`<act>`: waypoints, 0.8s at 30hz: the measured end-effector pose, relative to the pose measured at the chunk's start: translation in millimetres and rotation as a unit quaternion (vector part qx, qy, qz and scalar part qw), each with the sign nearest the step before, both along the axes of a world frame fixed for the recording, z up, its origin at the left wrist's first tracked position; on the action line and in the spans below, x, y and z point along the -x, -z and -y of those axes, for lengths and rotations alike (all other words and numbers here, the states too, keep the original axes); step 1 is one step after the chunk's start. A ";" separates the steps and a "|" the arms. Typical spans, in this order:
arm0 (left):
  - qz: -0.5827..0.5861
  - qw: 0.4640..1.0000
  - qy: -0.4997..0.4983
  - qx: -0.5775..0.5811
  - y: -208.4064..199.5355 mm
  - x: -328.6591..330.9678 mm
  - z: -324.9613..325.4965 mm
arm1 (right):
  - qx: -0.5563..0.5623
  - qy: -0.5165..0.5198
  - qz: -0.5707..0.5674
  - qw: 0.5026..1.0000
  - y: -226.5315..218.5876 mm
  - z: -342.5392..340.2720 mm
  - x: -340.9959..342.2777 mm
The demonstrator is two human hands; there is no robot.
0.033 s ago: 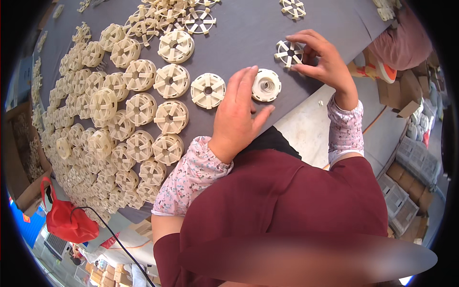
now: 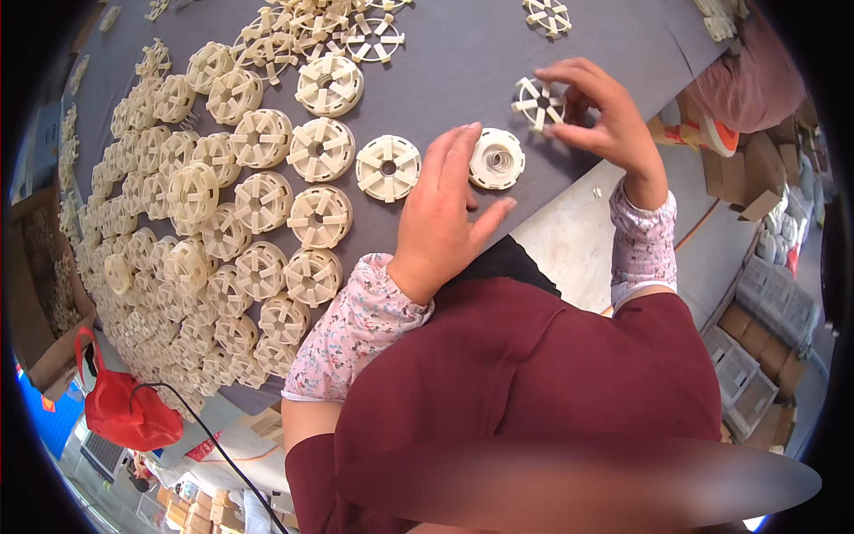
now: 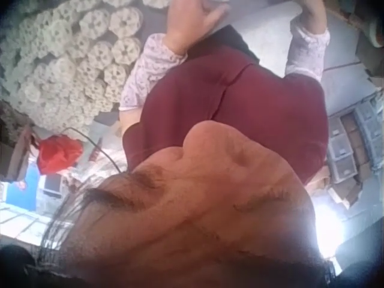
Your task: The person assembles small circular plastic components by hand at a work table.
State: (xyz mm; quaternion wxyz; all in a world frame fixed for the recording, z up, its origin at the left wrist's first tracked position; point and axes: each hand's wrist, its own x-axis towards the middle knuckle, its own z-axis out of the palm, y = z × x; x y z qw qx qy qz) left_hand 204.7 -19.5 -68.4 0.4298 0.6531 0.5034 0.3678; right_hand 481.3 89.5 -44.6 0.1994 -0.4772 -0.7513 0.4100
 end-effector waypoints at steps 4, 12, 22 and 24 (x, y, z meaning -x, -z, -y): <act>0.039 0.999 -0.001 0.010 -0.5 2.7 0.7 | -0.022 -0.071 -0.047 0.996 -22.3 24.4 25.5; 0.065 0.997 -0.017 0.039 -2.4 -0.4 0.2 | 0.005 -0.108 -0.020 0.994 -20.1 34.0 46.1; 0.018 0.999 -0.029 0.025 2.3 1.7 -8.0 | -0.063 -0.100 0.032 0.993 -10.2 35.9 62.7; 0.012 0.999 -0.041 0.002 -9.0 -0.8 -4.2 | -0.094 -0.088 0.020 0.991 -2.0 39.4 65.5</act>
